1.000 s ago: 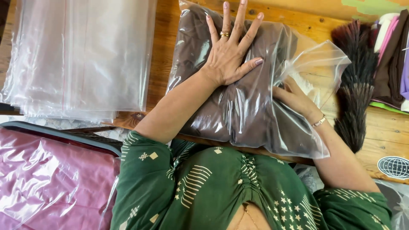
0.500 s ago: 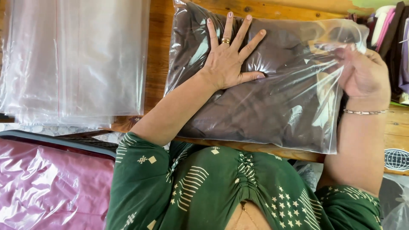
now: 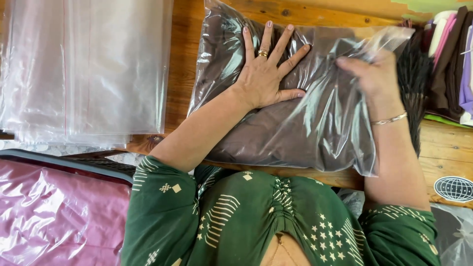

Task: The person places a folded brown garment into a clear plastic bag on a wooden table, smooths the fabric inside the bag, and seals the zip closure. The person repeats the sealing action to ensure the bag is closed.

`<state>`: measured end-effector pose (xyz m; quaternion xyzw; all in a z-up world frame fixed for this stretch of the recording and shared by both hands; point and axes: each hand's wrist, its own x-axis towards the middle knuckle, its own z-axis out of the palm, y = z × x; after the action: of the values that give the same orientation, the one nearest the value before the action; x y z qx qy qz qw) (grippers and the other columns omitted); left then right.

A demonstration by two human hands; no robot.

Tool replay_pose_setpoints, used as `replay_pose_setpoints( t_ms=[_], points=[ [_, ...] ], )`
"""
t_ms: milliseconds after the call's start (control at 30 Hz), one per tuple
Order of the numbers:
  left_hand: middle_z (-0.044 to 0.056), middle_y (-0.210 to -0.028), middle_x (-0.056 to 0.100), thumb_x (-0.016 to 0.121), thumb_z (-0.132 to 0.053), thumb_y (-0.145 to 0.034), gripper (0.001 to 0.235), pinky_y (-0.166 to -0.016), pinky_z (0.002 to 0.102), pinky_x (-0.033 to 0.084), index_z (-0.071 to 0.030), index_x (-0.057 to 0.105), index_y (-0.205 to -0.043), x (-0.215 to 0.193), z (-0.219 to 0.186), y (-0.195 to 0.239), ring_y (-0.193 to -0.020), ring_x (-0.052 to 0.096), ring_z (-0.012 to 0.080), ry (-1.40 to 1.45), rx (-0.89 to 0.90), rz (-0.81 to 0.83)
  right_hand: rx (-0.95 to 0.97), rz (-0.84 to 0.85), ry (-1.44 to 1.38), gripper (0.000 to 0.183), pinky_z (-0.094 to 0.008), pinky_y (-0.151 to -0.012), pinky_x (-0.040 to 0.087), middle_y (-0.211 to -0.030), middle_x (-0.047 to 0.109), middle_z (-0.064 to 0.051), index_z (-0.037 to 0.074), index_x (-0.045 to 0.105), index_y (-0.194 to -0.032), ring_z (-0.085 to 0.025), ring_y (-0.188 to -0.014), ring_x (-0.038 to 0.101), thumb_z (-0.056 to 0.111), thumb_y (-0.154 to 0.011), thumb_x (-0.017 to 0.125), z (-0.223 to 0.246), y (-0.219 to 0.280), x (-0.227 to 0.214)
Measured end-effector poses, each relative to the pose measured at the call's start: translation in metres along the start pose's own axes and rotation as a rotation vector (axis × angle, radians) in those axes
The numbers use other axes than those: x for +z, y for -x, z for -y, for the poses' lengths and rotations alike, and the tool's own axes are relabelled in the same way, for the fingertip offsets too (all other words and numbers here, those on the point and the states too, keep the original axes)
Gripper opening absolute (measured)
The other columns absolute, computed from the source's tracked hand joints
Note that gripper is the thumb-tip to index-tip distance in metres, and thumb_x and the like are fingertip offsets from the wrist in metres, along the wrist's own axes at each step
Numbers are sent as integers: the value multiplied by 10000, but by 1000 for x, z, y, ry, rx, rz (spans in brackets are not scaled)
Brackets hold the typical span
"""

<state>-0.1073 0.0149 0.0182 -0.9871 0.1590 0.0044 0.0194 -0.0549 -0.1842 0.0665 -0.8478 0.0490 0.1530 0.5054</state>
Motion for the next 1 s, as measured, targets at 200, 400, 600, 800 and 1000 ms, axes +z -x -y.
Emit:
replay_pose_setpoints(
  t_ms=[200,400,600,800,1000],
  points=[
    [114,-1550,-5,176,-860,-799,898,-1026,752,37,-330,70,-1516,2,4,-1,-1394,8,469,81,-27,11,-163,-1,-395,134,-121,-835,648,-1166,655,23,153,666,-922,-29,-835,667,55,-838,702,-54,-19,-68],
    [135,-1536,93,276,-883,-809,897,-995,780,60,-327,153,-1503,15,6,-4,-1370,77,502,98,2,-114,-739,-276,922,701,-602,-1238,158,-1577,73,-198,22,57,-1520,-384,-1477,90,456,-1063,365,-25,100,-48],
    [76,-1561,96,185,-867,-800,846,-973,775,45,-380,61,-1481,7,11,-13,-1373,64,480,51,-65,1,-462,82,974,817,-692,-1055,-91,-1550,-144,-107,187,-2,-1520,-424,-1368,-199,648,-888,231,-84,77,27],
    [120,-1544,90,183,-854,-790,880,-988,770,48,-331,135,-1496,8,7,-11,-1369,84,502,64,-40,-23,-539,59,984,817,-714,-1054,-30,-1553,-106,-147,172,13,-1518,-480,-1379,-129,652,-887,214,-93,86,30],
    [123,-1535,106,196,-829,-812,851,-975,790,54,-320,205,-1495,22,5,-7,-1359,63,493,66,-23,-100,-482,102,979,820,-676,-1060,-31,-1558,-87,-117,193,31,-1509,-439,-1385,-129,662,-864,222,-91,87,26]
  ],
)
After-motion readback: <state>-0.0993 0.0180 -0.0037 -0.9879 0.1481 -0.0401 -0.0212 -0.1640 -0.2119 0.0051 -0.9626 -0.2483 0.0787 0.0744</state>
